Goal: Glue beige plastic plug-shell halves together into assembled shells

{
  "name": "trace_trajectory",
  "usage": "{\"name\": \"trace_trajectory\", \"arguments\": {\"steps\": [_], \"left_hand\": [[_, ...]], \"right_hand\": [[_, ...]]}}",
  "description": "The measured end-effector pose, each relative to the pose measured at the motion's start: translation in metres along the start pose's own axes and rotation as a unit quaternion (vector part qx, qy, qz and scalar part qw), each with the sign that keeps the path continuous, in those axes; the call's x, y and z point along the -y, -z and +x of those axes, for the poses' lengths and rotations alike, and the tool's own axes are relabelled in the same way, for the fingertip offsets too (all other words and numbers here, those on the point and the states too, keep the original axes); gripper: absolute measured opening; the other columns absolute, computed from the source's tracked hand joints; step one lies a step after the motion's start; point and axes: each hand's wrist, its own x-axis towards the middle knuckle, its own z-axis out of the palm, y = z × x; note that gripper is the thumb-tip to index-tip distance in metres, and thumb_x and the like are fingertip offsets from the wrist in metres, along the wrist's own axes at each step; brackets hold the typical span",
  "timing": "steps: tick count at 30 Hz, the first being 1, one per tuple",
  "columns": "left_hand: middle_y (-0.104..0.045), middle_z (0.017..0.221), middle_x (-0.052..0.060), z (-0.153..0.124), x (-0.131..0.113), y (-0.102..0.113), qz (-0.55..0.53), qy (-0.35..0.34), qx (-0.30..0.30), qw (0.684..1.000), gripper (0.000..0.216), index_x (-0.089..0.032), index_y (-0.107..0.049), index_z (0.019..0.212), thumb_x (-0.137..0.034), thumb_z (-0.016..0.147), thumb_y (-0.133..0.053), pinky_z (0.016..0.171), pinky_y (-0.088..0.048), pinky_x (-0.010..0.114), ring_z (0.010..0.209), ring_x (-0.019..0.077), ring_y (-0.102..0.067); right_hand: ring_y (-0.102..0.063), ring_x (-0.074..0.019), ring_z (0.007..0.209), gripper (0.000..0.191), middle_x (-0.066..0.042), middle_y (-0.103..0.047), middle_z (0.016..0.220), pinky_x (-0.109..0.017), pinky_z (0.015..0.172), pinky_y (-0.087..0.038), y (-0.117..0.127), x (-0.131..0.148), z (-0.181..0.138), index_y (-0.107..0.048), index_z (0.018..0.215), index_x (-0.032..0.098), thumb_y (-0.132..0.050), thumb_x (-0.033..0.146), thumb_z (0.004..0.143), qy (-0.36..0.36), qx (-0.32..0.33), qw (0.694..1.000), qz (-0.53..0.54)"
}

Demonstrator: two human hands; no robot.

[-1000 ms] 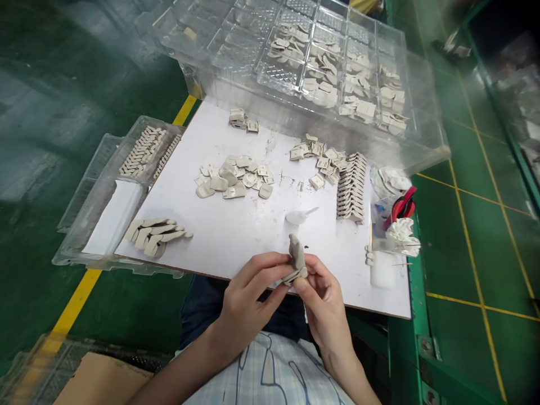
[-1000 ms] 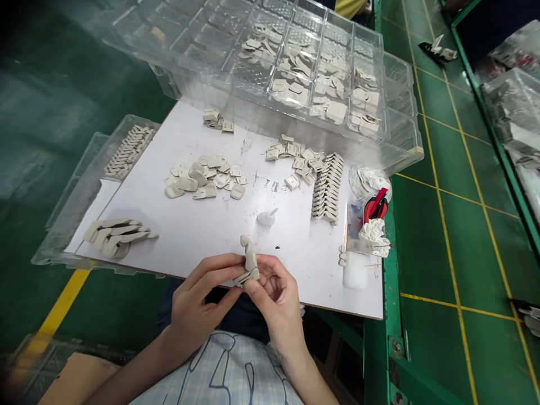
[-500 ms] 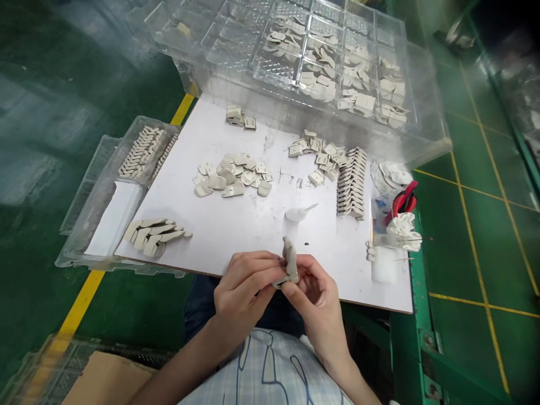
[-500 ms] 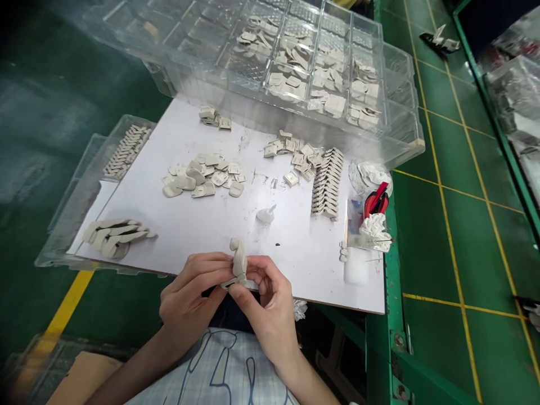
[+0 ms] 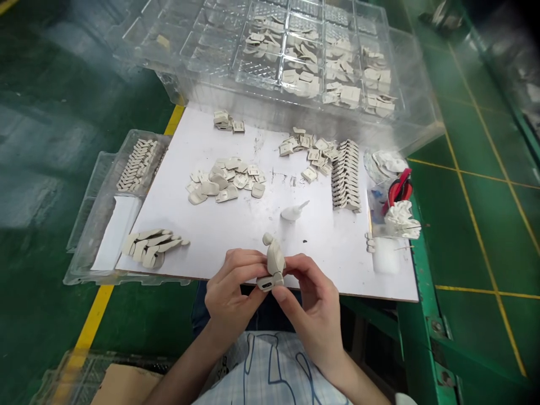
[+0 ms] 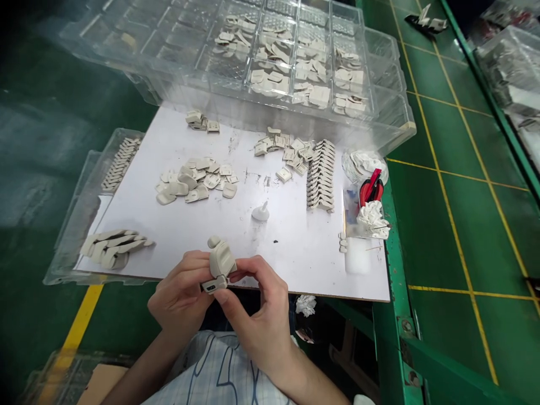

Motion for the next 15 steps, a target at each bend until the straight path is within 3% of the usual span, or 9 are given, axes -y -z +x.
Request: {"name": "trace_trajectory", "arguments": {"steps": [6, 12, 15], "left_hand": [[-0.078, 0.087, 0.004, 0.001, -0.003, 0.001, 0.009, -0.024, 0.042, 0.999, 0.015, -0.02, -0.071, 0.099, -0.01, 0.087, -0.072, 0.07, -0.061, 0.035, 0.083, 0.02, -0.074], [-0.079, 0.09, 0.003, 0.007, -0.003, 0.009, 0.1, -0.054, 0.087, 0.99, 0.021, -0.018, -0.07, 0.097, -0.002, 0.083, -0.073, 0.072, -0.054, 0.034, 0.082, 0.0179, -0.075], [-0.079, 0.089, 0.002, 0.01, -0.006, 0.01, 0.149, -0.072, 0.078, 0.983, 0.02, -0.019, -0.069, 0.095, -0.003, 0.083, -0.073, 0.07, -0.05, 0.034, 0.079, 0.0174, -0.075]], "right_hand": [[-0.064, -0.0138, 0.086, 0.017, 0.0, -0.068, 0.092, -0.024, 0.079, -0.053, 0.005, 0.0, -0.002, -0.069, 0.106, 0.028, -0.073, 0.031, 0.089, -0.017, 0.002, 1.0, 0.018], [-0.068, -0.0149, 0.087, 0.024, -0.001, -0.073, 0.093, -0.025, 0.082, -0.055, 0.011, -0.011, 0.004, -0.071, 0.106, 0.026, -0.075, 0.041, 0.087, -0.142, 0.058, 0.98, 0.129], [-0.069, -0.0148, 0.086, 0.027, -0.001, -0.074, 0.094, -0.025, 0.082, -0.056, 0.008, -0.013, 0.003, -0.071, 0.106, 0.026, -0.076, 0.043, 0.086, -0.165, 0.061, 0.968, 0.178]]}}
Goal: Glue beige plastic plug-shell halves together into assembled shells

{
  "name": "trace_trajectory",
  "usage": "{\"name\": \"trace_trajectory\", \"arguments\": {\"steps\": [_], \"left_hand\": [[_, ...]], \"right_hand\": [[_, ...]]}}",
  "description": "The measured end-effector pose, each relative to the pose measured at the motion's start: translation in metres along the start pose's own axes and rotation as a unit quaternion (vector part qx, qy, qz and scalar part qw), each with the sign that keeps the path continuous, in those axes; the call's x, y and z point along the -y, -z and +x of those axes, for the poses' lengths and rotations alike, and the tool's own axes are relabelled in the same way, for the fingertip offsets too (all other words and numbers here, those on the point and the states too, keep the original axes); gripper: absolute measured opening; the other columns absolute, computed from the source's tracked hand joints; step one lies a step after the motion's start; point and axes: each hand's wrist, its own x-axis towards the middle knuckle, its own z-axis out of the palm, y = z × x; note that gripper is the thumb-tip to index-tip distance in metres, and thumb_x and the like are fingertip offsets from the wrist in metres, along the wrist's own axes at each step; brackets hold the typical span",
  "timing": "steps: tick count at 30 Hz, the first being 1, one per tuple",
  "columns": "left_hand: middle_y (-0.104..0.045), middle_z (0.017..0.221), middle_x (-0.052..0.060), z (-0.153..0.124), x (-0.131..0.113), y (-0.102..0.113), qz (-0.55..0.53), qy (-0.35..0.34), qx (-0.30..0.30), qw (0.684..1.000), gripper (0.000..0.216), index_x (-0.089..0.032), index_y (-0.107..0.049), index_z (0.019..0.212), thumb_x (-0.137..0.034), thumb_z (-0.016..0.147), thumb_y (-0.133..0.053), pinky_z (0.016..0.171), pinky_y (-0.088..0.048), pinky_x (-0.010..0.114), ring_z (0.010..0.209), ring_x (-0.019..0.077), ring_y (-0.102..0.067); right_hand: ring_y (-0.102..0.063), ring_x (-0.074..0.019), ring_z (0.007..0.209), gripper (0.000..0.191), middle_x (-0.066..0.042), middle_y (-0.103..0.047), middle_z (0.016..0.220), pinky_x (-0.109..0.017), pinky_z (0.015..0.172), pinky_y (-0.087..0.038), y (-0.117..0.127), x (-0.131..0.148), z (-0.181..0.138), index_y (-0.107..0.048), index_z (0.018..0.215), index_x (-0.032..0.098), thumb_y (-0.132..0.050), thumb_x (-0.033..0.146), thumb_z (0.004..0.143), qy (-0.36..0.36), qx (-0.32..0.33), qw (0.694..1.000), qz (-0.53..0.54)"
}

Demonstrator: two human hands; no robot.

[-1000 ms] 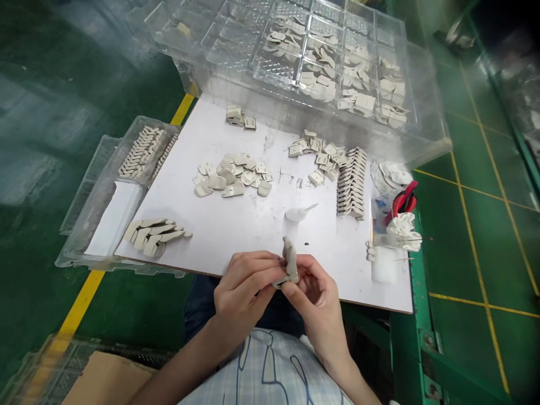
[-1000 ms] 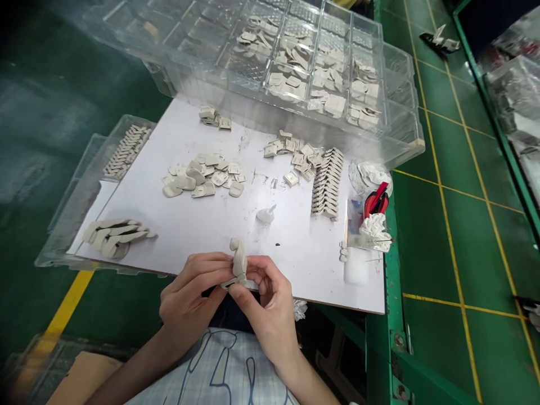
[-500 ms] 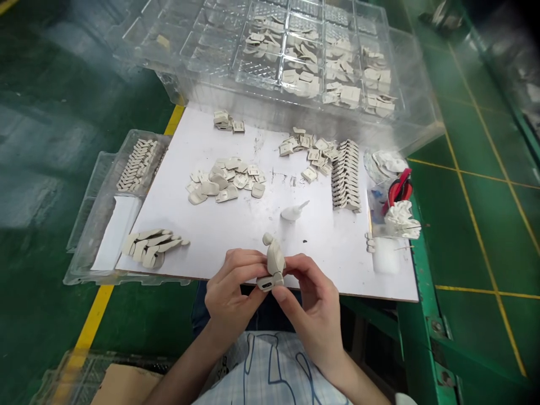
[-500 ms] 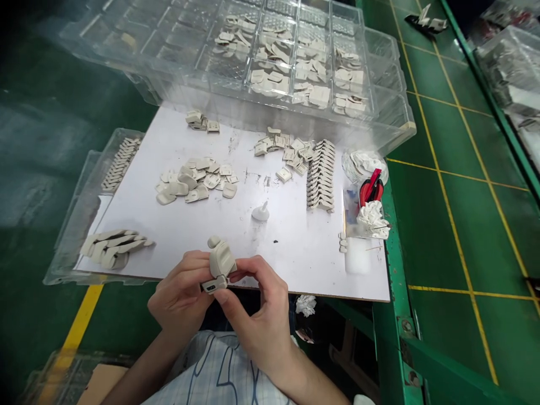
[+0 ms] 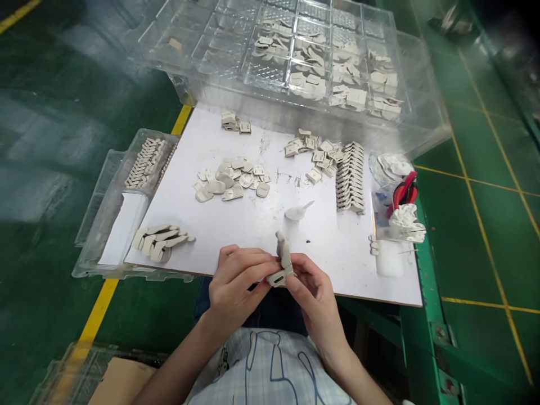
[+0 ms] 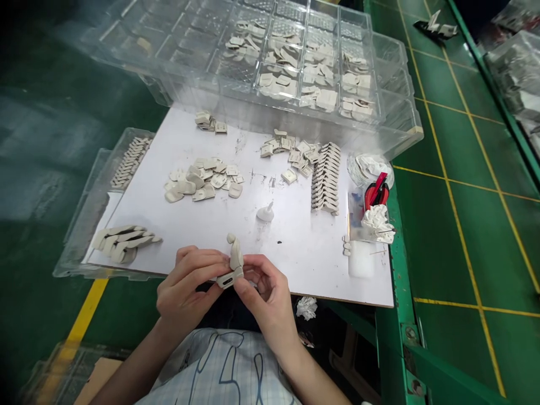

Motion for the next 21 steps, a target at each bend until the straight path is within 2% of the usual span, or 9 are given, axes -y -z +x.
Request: {"name": "trace_trajectory", "arguments": {"steps": [4, 12, 17, 21], "left_hand": [[-0.078, 0.083, 0.0, 0.0, -0.004, 0.004, 0.033, -0.007, -0.028, 0.999, 0.021, -0.019, -0.068, 0.091, 0.0, 0.081, -0.073, 0.068, -0.046, 0.035, 0.073, 0.0165, -0.072], [-0.078, 0.077, -0.004, 0.004, -0.004, 0.008, 0.031, -0.033, -0.005, 0.999, 0.017, -0.021, -0.068, 0.087, -0.005, 0.084, -0.072, 0.071, -0.044, 0.035, 0.067, 0.0149, -0.073], [-0.08, 0.084, -0.002, 0.007, -0.006, 0.007, 0.036, -0.032, 0.021, 0.999, 0.021, -0.023, -0.069, 0.096, -0.006, 0.084, -0.071, 0.073, -0.049, 0.034, 0.078, 0.0171, -0.073], [-0.079, 0.084, -0.001, 0.005, -0.004, 0.011, 0.029, -0.043, 0.045, 0.998, 0.019, -0.022, -0.069, 0.097, -0.006, 0.086, -0.07, 0.074, -0.05, 0.032, 0.082, 0.0168, -0.072]], "right_hand": [[-0.068, -0.014, 0.083, 0.028, -0.002, -0.074, 0.091, -0.022, 0.076, -0.055, -0.006, -0.001, -0.002, -0.072, 0.104, 0.025, -0.077, 0.044, 0.084, 0.009, -0.008, 1.0, 0.004], [-0.07, -0.0177, 0.088, 0.028, -0.005, -0.074, 0.098, -0.029, 0.083, -0.057, -0.001, -0.004, -0.005, -0.071, 0.108, 0.024, -0.075, 0.041, 0.087, 0.05, -0.01, 0.998, -0.049], [-0.071, -0.0204, 0.088, 0.028, -0.005, -0.074, 0.098, -0.032, 0.081, -0.059, 0.003, -0.002, -0.005, -0.069, 0.113, 0.024, -0.068, 0.042, 0.091, 0.054, 0.026, 0.998, -0.03], [-0.07, -0.0194, 0.093, 0.023, -0.005, -0.073, 0.102, -0.032, 0.088, -0.058, 0.006, 0.0, 0.0, -0.069, 0.113, 0.025, -0.064, 0.038, 0.095, 0.075, 0.069, 0.993, -0.065]]}}
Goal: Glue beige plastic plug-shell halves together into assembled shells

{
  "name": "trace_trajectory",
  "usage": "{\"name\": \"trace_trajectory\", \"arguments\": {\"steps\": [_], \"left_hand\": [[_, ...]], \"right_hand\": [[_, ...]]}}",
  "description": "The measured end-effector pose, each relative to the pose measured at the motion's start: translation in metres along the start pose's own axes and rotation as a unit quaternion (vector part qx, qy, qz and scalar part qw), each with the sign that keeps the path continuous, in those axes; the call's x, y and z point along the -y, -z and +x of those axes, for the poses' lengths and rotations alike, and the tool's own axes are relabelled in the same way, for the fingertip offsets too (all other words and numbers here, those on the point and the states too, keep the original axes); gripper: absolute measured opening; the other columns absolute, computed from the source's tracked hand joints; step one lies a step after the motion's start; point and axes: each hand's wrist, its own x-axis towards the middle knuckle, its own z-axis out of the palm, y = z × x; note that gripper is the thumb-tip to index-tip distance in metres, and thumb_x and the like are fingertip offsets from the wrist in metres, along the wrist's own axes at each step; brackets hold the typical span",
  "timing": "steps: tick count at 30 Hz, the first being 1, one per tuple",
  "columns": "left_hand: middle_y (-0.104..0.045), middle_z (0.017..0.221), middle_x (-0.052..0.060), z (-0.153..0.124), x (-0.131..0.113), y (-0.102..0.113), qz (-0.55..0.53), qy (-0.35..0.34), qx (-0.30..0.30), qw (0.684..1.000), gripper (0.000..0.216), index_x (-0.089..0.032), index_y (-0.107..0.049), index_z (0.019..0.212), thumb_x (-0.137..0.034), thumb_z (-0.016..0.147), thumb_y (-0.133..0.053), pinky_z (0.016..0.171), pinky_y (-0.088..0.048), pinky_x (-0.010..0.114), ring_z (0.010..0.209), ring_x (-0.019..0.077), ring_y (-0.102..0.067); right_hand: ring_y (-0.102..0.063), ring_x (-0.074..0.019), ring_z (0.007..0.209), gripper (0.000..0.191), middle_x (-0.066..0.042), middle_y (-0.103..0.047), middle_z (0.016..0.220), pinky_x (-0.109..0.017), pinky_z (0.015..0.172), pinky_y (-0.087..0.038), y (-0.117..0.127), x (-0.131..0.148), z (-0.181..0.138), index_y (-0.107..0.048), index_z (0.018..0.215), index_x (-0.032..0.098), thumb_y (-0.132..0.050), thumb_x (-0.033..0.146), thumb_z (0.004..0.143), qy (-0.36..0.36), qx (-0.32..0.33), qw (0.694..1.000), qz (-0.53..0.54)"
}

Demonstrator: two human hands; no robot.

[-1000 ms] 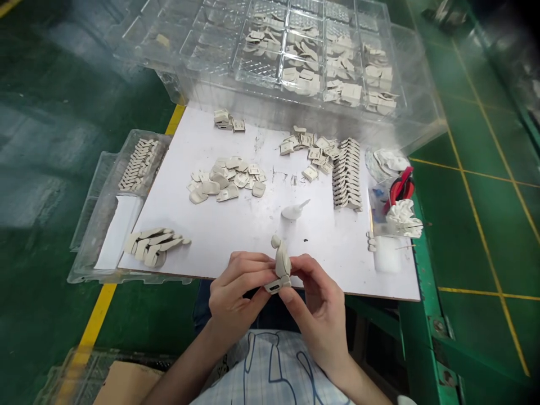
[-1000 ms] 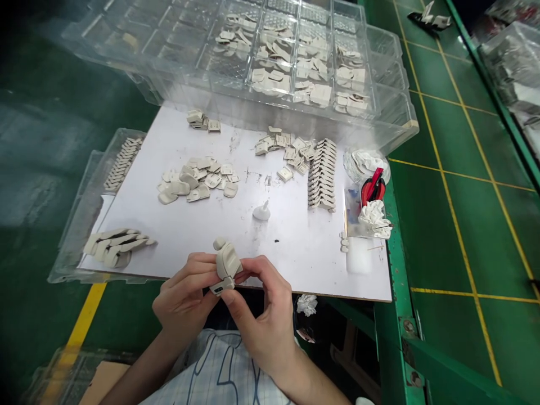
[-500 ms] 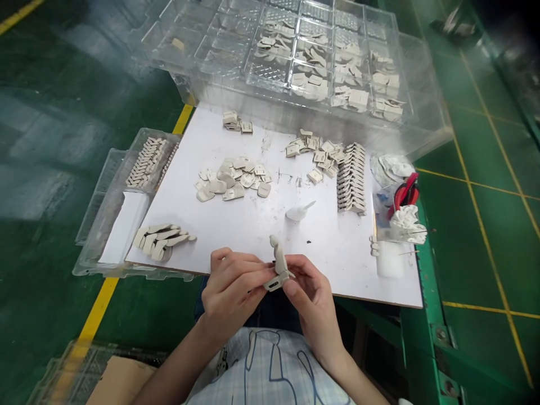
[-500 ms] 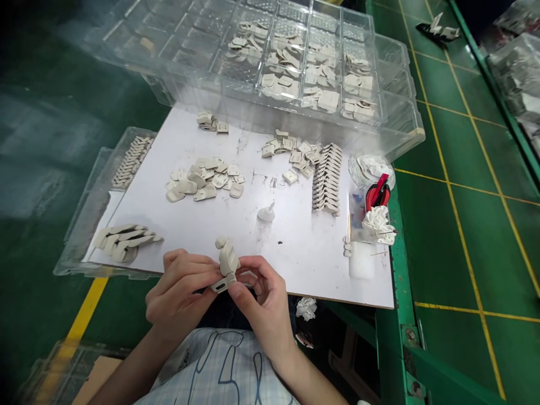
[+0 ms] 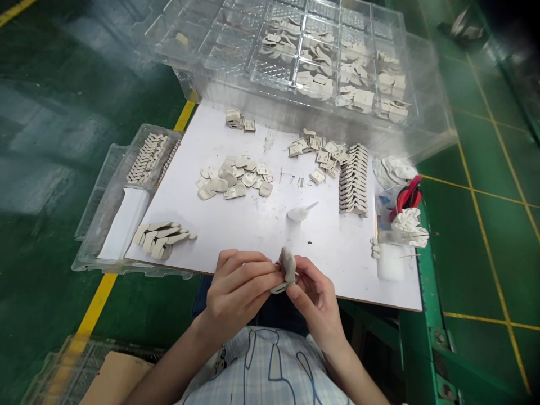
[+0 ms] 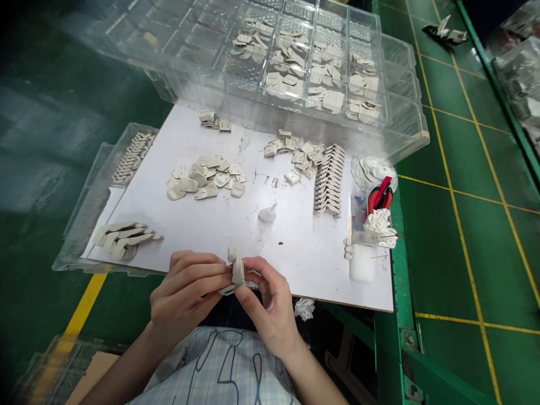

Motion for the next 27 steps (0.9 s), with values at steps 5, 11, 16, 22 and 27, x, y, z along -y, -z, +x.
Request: {"name": "trace_trajectory", "arguments": {"steps": [5, 11, 16, 22, 27], "left_hand": [[-0.076, 0.103, 0.006, -0.01, 0.004, 0.013, -0.072, 0.072, 0.038, 0.994, 0.026, -0.023, -0.068, 0.109, -0.006, 0.089, -0.065, 0.083, -0.056, 0.032, 0.097, 0.0194, -0.071], [-0.075, 0.097, 0.008, -0.024, -0.003, 0.02, -0.28, 0.328, 0.057, 0.9, 0.036, -0.025, -0.061, 0.131, -0.028, 0.096, -0.063, 0.072, -0.062, 0.028, 0.085, 0.0197, -0.075], [-0.07, 0.088, 0.003, -0.045, 0.007, 0.033, -0.015, 0.295, -0.105, 0.95, 0.02, -0.023, -0.071, 0.109, -0.017, 0.09, -0.068, 0.067, -0.056, 0.025, 0.079, 0.0159, -0.068], [-0.058, 0.097, 0.006, -0.075, 0.036, 0.043, 0.34, 0.19, -0.189, 0.902, 0.021, -0.021, -0.073, 0.097, -0.014, 0.079, -0.078, 0.072, -0.051, 0.033, 0.086, 0.0204, -0.06], [-0.052, 0.116, 0.013, -0.08, 0.046, 0.041, 0.392, 0.232, -0.182, 0.872, 0.017, -0.019, -0.07, 0.094, -0.019, 0.079, -0.076, 0.082, -0.046, 0.042, 0.107, 0.0291, -0.055]], "right_hand": [[-0.069, -0.0205, 0.099, 0.027, -0.008, -0.07, 0.11, -0.034, 0.086, -0.06, 0.014, -0.004, 0.005, -0.067, 0.119, 0.025, -0.063, 0.037, 0.095, 0.044, 0.033, 0.996, -0.075], [-0.066, -0.0185, 0.09, 0.045, -0.005, -0.065, 0.104, -0.034, 0.08, -0.061, 0.012, -0.006, 0.016, -0.059, 0.14, 0.037, -0.058, 0.023, 0.097, 0.147, 0.118, 0.953, -0.239], [-0.061, -0.0168, 0.084, 0.062, -0.002, -0.058, 0.095, -0.033, 0.076, -0.059, -0.001, -0.012, 0.022, -0.047, 0.15, 0.039, -0.063, 0.019, 0.094, 0.196, 0.038, 0.937, -0.286], [-0.06, -0.0156, 0.079, 0.047, -0.001, -0.059, 0.09, -0.032, 0.072, -0.055, 0.005, -0.022, 0.016, -0.056, 0.142, 0.036, -0.058, 0.019, 0.098, 0.158, 0.013, 0.952, -0.263], [-0.059, -0.0165, 0.076, 0.04, -0.002, -0.06, 0.087, -0.032, 0.067, -0.055, 0.008, -0.023, 0.015, -0.061, 0.136, 0.032, -0.059, 0.022, 0.097, 0.149, -0.012, 0.954, -0.259]]}}
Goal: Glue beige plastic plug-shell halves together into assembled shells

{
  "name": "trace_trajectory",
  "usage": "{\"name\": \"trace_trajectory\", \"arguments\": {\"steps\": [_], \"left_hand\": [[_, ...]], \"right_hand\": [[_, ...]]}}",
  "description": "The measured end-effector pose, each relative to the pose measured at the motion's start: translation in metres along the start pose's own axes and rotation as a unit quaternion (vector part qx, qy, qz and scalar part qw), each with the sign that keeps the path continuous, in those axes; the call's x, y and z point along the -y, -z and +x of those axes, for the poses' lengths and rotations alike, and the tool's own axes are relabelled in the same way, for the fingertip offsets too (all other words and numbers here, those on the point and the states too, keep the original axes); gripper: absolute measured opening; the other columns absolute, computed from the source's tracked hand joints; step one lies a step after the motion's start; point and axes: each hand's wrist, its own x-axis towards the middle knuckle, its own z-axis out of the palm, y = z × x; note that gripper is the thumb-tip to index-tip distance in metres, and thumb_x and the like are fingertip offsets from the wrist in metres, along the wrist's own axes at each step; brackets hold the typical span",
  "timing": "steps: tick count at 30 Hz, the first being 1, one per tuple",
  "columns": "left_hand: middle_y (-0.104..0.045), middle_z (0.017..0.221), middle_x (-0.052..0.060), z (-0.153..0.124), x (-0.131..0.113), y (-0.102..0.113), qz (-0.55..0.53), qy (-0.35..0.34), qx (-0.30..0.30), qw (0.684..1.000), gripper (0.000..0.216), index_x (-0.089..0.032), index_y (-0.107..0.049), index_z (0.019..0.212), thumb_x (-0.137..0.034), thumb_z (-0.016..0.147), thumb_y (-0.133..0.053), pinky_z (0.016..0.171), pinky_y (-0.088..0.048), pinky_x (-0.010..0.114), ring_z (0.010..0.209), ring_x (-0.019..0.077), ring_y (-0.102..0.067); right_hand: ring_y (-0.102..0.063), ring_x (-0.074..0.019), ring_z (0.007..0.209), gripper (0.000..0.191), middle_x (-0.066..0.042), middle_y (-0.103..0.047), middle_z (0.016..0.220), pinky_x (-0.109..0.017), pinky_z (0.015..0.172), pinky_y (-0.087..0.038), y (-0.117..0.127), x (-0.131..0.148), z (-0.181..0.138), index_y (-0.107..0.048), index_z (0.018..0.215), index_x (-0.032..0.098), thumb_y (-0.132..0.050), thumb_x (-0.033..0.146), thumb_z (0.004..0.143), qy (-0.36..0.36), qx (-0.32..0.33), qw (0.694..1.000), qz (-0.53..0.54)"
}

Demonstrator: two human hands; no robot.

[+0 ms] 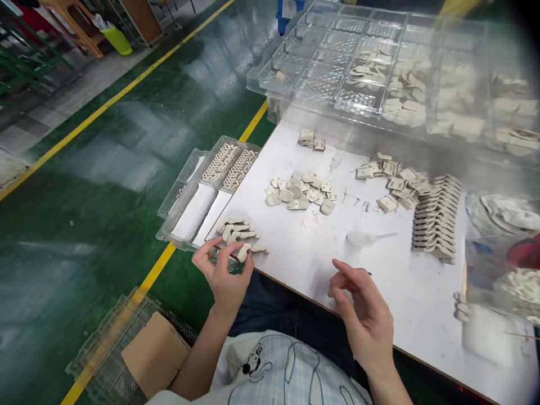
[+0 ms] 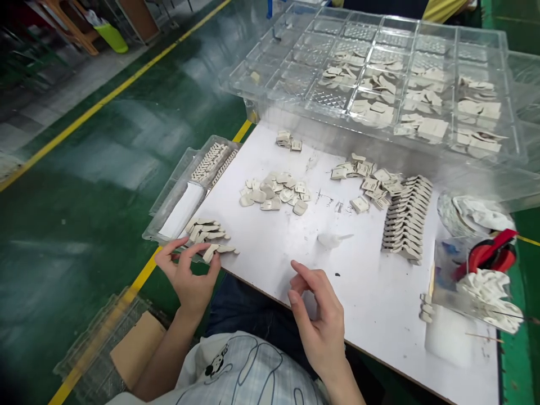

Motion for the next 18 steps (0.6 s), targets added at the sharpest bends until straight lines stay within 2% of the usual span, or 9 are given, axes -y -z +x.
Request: {"name": "trace_trajectory", "arguments": {"steps": [6, 10, 12, 14, 16, 18], "left_hand": [[-0.048, 0.124, 0.013, 0.002, 0.008, -0.004, -0.023, 0.01, -0.01, 1.0, 0.025, -0.019, -0.065, 0.102, -0.019, 0.079, -0.074, 0.085, -0.048, 0.041, 0.113, 0.0292, -0.053], [-0.044, 0.131, 0.014, 0.001, 0.011, -0.008, -0.037, 0.023, -0.003, 0.999, 0.039, -0.019, -0.061, 0.113, -0.02, 0.077, -0.076, 0.093, -0.05, 0.045, 0.115, 0.0291, -0.053], [-0.043, 0.133, 0.015, 0.001, 0.011, -0.007, -0.049, 0.018, -0.003, 0.999, 0.044, -0.019, -0.061, 0.115, -0.02, 0.075, -0.078, 0.095, -0.05, 0.048, 0.115, 0.0299, -0.053], [-0.044, 0.131, 0.016, 0.001, 0.01, -0.005, -0.067, 0.005, -0.014, 0.998, 0.046, -0.019, -0.063, 0.115, -0.02, 0.072, -0.081, 0.095, -0.051, 0.049, 0.117, 0.032, -0.052], [-0.046, 0.129, 0.017, 0.001, 0.005, -0.003, -0.09, -0.011, -0.036, 0.995, 0.045, -0.019, -0.066, 0.112, -0.02, 0.07, -0.083, 0.091, -0.052, 0.048, 0.117, 0.034, -0.053], [-0.048, 0.128, 0.017, -0.002, -0.004, -0.004, -0.133, -0.026, -0.051, 0.989, 0.039, -0.02, -0.069, 0.108, -0.017, 0.071, -0.081, 0.086, -0.053, 0.046, 0.114, 0.0341, -0.056]], "right_hand": [[-0.059, -0.0165, 0.074, 0.034, -0.002, -0.06, 0.085, -0.033, 0.068, -0.054, 0.0, 0.002, 0.001, -0.066, 0.13, 0.03, -0.06, 0.025, 0.097, -0.02, -0.022, 1.0, -0.001], [-0.059, -0.0164, 0.069, 0.03, -0.002, -0.063, 0.082, -0.033, 0.065, -0.053, 0.011, 0.004, -0.002, -0.069, 0.125, 0.028, -0.063, 0.027, 0.095, -0.039, -0.067, 0.997, -0.004], [-0.059, -0.0158, 0.065, 0.027, -0.002, -0.064, 0.079, -0.032, 0.062, -0.051, 0.025, 0.003, -0.003, -0.072, 0.12, 0.027, -0.065, 0.028, 0.094, -0.04, -0.113, 0.993, -0.016], [-0.058, -0.0147, 0.062, 0.022, -0.001, -0.062, 0.075, -0.031, 0.059, -0.048, 0.043, 0.001, -0.003, -0.075, 0.111, 0.024, -0.068, 0.028, 0.091, -0.029, -0.189, 0.981, -0.04], [-0.056, -0.0136, 0.06, 0.015, 0.0, -0.06, 0.072, -0.029, 0.058, -0.046, 0.064, -0.001, 0.001, -0.076, 0.101, 0.021, -0.071, 0.029, 0.089, -0.012, -0.282, 0.956, -0.082], [-0.057, -0.013, 0.06, 0.014, 0.0, -0.061, 0.074, -0.029, 0.058, -0.047, 0.086, -0.004, 0.009, -0.074, 0.095, 0.019, -0.071, 0.031, 0.089, -0.004, -0.333, 0.929, -0.163]]}}
